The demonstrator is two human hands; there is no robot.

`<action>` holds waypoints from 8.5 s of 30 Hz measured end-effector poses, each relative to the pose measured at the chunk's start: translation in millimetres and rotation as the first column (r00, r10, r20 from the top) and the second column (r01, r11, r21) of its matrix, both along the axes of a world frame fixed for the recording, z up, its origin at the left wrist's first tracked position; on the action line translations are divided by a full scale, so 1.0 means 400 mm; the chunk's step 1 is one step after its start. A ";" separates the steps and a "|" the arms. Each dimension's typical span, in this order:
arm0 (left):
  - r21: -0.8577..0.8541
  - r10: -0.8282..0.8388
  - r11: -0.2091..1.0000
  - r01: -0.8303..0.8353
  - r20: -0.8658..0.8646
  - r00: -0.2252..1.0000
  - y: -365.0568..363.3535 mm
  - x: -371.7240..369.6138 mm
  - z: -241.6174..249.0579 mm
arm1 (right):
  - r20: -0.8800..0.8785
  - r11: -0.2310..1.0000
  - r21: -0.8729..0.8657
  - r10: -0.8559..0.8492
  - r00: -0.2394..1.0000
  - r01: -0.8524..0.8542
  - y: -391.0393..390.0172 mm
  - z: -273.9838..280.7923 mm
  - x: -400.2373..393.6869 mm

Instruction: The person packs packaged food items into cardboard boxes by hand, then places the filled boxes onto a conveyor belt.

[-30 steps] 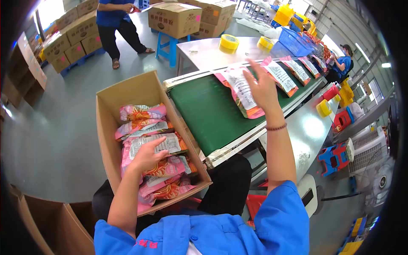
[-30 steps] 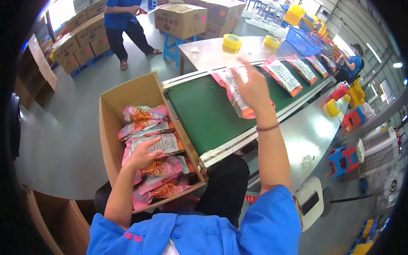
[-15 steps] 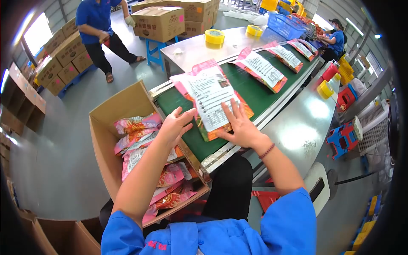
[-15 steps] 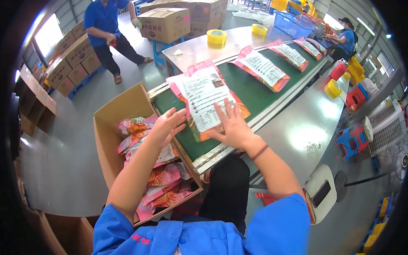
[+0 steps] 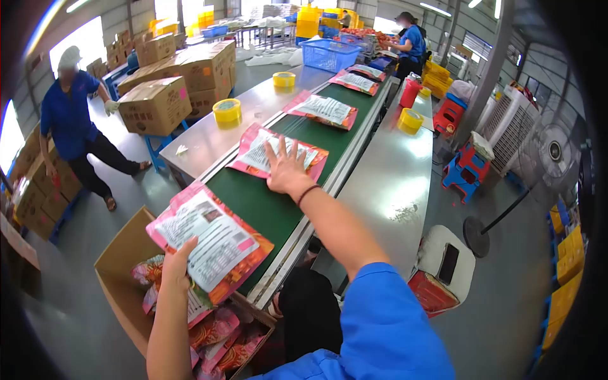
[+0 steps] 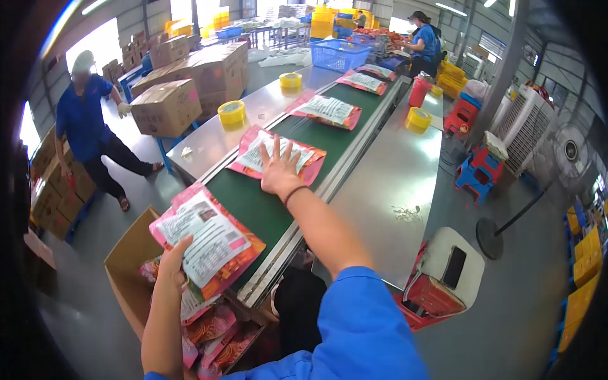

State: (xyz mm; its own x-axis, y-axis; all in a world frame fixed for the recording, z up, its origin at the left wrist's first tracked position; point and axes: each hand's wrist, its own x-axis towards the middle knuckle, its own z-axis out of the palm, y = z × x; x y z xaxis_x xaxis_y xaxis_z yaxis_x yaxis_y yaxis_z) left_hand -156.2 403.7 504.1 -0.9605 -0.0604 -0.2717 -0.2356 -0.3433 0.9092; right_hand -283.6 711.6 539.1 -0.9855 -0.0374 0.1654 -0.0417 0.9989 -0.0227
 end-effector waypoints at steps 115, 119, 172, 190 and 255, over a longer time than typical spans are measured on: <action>-0.828 0.033 -0.006 -0.561 -0.561 0.827 0.070 -0.195 0.434 | -0.029 0.990 0.137 -0.031 0.999 0.034 0.439 0.183 -0.220; -0.953 -0.097 -0.302 -0.026 0.004 0.995 -0.045 -0.241 0.206 | 0.065 0.961 0.275 0.015 0.998 -0.033 0.383 0.216 -0.238; -0.906 0.009 0.421 0.044 0.053 0.999 -0.078 -0.155 -0.140 | 0.062 1.000 -0.002 -0.027 0.998 0.028 0.492 0.267 -0.133; -0.974 -0.327 -0.225 -0.004 0.072 0.942 0.260 0.097 -0.010 | -0.271 0.981 -0.056 0.166 0.948 -0.188 0.248 0.213 0.066; -0.912 0.297 0.142 -0.384 -0.331 0.896 0.147 0.303 0.178 | -0.549 0.764 -0.438 0.191 0.814 -0.474 0.618 0.332 -0.070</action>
State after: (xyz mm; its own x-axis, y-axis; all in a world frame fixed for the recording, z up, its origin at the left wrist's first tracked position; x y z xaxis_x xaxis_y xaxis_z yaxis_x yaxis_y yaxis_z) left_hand -35.1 462.4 575.5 -0.7761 -0.5508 0.3071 -0.2832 0.7395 0.6107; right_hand -311.6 958.7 672.0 -0.7287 -0.1148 0.6751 -0.5155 0.7410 -0.4304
